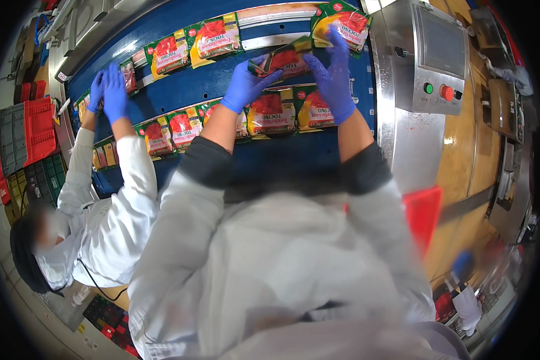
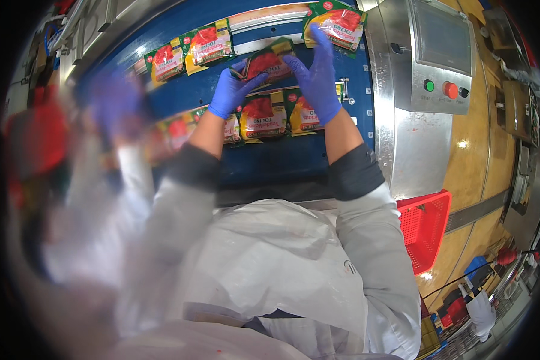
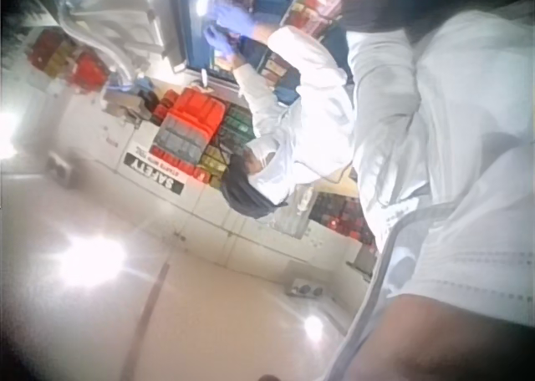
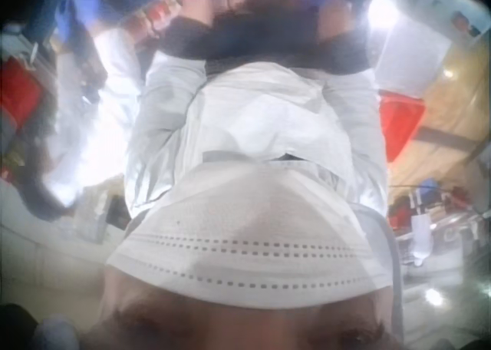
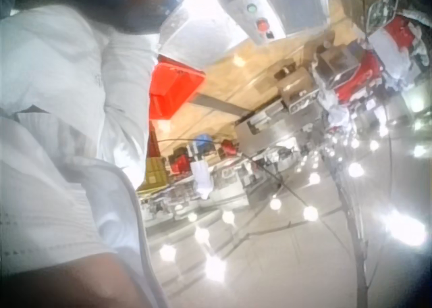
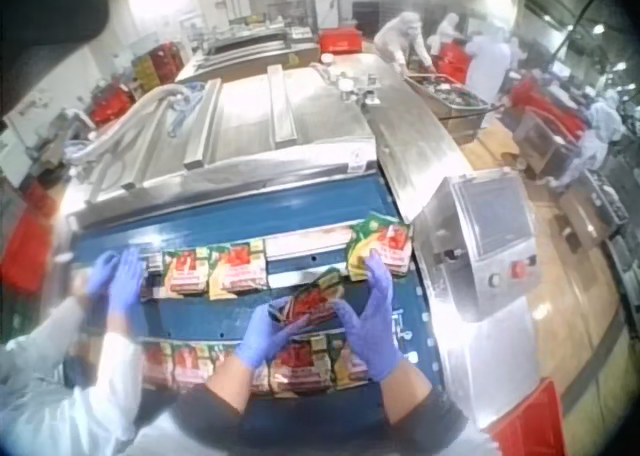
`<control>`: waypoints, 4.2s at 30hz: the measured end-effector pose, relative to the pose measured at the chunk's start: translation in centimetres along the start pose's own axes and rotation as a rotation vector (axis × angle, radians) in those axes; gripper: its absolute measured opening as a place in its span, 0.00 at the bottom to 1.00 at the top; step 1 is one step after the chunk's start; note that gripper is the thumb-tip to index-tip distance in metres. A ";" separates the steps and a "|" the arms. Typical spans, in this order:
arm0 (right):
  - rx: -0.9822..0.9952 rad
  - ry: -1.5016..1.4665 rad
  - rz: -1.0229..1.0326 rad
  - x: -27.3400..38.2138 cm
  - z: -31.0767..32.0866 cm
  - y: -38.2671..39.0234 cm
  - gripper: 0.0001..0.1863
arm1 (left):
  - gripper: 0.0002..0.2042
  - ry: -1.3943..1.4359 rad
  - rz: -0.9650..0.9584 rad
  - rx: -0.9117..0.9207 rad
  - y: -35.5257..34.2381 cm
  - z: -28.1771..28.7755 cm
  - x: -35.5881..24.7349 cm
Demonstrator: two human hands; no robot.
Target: The person places packaged food items from a red basket onto a conveyor belt, aligns them, and transfers them into larger crates. The person also moves between baskets and crates to continue the packing process.
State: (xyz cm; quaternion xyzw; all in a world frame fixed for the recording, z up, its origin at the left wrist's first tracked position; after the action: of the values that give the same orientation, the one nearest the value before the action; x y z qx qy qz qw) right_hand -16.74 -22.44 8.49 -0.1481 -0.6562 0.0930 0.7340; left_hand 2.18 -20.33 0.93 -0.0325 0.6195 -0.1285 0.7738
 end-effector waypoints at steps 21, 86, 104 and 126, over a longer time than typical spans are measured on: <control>0.277 0.866 -0.354 -13.4 -11.0 -10.7 0.12 | 0.17 -1.249 -0.017 -0.325 -10.7 10.5 1.6; 0.255 -0.233 -0.611 -12.6 3.4 -6.9 0.10 | 0.08 0.246 0.227 -0.302 -7.3 -2.3 4.0; -0.093 1.013 -0.195 -13.8 -0.8 -14.6 0.13 | 0.23 -1.057 -0.566 0.111 -17.3 -4.9 0.4; -0.517 1.307 -0.232 -0.9 24.1 -0.2 0.30 | 0.20 -0.243 -0.312 0.128 -3.5 -7.1 -6.6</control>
State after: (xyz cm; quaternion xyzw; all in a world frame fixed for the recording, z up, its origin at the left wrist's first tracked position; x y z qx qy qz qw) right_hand -40.71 -20.65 9.96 -0.2719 -0.0945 -0.2522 0.9238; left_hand -6.57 -21.37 6.34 -0.0939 0.4994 -0.2812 0.8140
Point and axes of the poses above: each hand's wrist, its own y-axis away from the middle knuckle, its own z-axis out of the back of the hand, x = y × z, the point moved 9 cm from there along -y, towards the middle knuckle, and after that the axes turned 14 degrees about -z, right-handed, at the moved point
